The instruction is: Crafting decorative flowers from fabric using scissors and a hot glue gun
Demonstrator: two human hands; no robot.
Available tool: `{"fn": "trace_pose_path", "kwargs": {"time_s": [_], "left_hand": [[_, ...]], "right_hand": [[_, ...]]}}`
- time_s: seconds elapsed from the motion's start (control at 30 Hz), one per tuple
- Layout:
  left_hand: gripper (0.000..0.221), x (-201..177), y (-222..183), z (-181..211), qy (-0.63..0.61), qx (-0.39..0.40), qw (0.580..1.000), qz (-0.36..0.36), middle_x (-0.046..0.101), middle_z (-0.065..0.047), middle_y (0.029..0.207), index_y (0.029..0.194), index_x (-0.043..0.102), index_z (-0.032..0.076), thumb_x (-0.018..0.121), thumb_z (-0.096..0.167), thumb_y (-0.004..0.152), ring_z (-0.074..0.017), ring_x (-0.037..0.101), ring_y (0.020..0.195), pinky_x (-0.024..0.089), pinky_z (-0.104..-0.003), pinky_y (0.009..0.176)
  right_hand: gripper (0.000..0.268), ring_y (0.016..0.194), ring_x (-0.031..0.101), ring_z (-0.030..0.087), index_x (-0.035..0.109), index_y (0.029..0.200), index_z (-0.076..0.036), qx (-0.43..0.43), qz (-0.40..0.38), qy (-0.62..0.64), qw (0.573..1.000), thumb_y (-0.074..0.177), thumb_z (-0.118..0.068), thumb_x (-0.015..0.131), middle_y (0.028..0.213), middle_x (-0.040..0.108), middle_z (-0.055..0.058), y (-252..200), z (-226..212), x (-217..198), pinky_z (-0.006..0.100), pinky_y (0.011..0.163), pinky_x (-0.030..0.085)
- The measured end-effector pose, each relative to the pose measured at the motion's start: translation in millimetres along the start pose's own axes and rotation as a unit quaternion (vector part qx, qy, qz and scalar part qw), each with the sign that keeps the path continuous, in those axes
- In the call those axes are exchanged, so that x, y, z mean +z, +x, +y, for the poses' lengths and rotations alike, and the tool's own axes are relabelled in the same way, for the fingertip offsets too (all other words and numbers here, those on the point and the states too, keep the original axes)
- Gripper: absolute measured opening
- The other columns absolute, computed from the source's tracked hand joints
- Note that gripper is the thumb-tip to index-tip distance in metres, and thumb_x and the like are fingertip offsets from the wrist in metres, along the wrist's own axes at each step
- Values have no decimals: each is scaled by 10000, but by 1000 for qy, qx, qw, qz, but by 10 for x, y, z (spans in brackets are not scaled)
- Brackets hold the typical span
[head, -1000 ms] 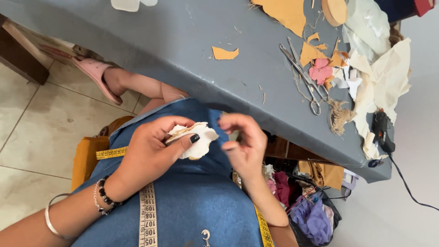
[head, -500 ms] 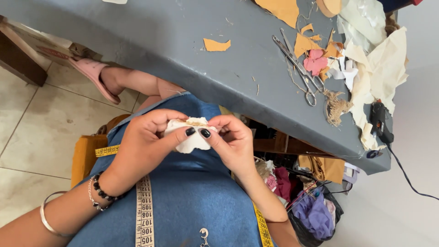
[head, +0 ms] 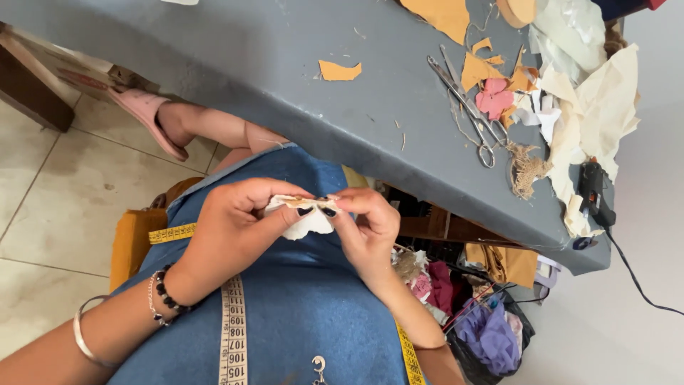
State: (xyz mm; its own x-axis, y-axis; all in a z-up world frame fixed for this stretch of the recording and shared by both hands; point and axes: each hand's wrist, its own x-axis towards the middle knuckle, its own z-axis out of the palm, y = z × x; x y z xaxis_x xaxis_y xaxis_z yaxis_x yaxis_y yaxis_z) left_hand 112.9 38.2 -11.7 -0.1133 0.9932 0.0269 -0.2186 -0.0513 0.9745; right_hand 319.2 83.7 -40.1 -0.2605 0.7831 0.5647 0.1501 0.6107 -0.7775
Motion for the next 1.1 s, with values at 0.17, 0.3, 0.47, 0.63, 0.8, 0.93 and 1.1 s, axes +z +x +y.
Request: {"fn": "trace_pose_path", "kwargs": {"time_s": [0.17,0.3,0.47,0.63,0.8,0.93,1.1], "left_hand": [[372,45,1,35,-16,-37,999,-1,779,-124,780,1106,795,38,871,111,749,-127,610,729,539,-258,623],[165,-1,-19,-182,29,-39,999,10,779,-124,688,987,827,56,800,103,832,-105,634,662,525,-278,555],[154,-4,-51,-177,73,-5,997,5,794,-109,745,1001,826,91,787,129,857,-129,714,710,556,-281,597],[157,-20,-44,-202,138,63,988,-25,797,-109,853,1025,805,86,747,90,879,-297,780,834,615,-379,709],[172,-25,-41,-226,158,113,980,-34,799,-84,889,1043,793,109,717,60,897,-292,770,858,598,-371,725],[152,-18,-36,-197,159,124,979,-28,795,-95,869,1045,789,101,718,80,912,-297,770,846,595,-367,709],[140,-2,-36,-233,145,114,982,-37,785,-141,819,1010,787,62,729,83,884,-351,767,807,587,-377,659]], "right_hand": [[154,772,696,154,711,932,53,77,27,55,995,838,40,832,850,737,146,-151,86,19,294,694,570],[251,814,679,248,662,940,-11,-16,19,-8,1000,801,34,867,898,691,143,28,-92,57,337,729,555],[150,894,594,220,798,967,-92,-54,-31,-146,987,835,-98,869,1009,618,111,133,-236,-35,323,818,531],[179,827,580,213,796,988,-70,-12,-78,-153,985,835,-116,876,959,611,104,227,-351,-29,325,733,515],[160,747,555,227,769,882,-97,40,-99,-157,982,812,-170,892,894,629,106,249,-428,-24,341,665,468],[137,733,550,232,778,882,-83,41,-89,-150,984,817,-139,885,884,651,117,218,-416,-8,336,657,457],[114,743,557,175,781,885,-69,59,-61,-97,992,833,-120,869,876,663,97,146,-305,16,320,707,486]]}}
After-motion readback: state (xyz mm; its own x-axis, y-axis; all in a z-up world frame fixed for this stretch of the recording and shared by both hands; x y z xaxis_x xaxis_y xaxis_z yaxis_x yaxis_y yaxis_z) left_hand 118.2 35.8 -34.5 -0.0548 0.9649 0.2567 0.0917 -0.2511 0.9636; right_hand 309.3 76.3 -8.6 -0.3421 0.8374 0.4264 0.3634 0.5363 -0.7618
